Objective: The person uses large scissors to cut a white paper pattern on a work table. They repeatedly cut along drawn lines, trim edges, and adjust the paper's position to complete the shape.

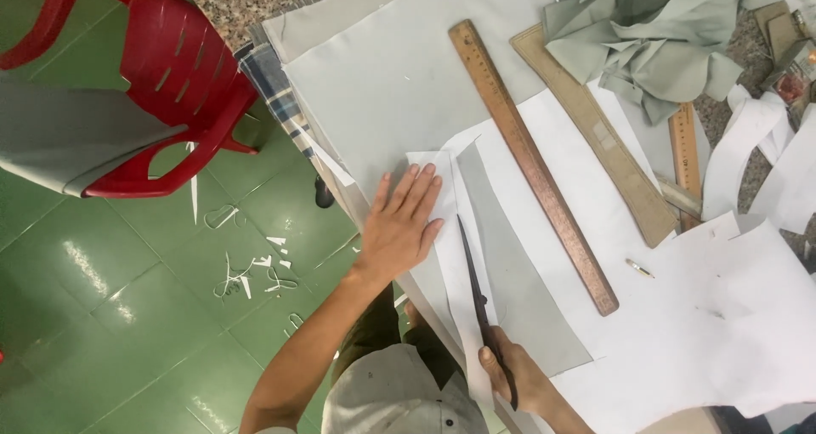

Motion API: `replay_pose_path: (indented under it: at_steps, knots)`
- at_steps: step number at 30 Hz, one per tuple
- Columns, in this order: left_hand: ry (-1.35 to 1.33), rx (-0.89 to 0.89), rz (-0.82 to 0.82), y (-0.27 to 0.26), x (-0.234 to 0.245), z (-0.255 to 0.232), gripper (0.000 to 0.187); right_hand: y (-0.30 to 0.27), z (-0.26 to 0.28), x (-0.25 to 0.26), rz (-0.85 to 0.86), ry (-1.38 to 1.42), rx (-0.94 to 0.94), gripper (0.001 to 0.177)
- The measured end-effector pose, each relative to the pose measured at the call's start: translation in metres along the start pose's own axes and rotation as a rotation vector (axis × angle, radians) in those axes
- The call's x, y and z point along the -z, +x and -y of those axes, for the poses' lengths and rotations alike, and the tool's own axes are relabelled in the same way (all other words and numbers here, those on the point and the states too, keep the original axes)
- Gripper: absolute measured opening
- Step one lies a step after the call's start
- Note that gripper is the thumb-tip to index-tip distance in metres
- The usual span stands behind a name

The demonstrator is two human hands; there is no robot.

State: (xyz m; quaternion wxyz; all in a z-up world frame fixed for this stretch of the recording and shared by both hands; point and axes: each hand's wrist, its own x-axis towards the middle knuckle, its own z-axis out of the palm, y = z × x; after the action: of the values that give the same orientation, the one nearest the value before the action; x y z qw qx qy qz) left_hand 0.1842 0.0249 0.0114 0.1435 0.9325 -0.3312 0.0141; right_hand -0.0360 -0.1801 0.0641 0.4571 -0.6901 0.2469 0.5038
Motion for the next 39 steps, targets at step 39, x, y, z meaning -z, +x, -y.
replay_pose_path:
  at_steps: [39]
  knots:
    - [0.137, -0.004, 0.262, 0.009, -0.011, 0.010, 0.067, 0.034, 0.059, 0.005, -0.181, 0.046, 0.129, 0.050]
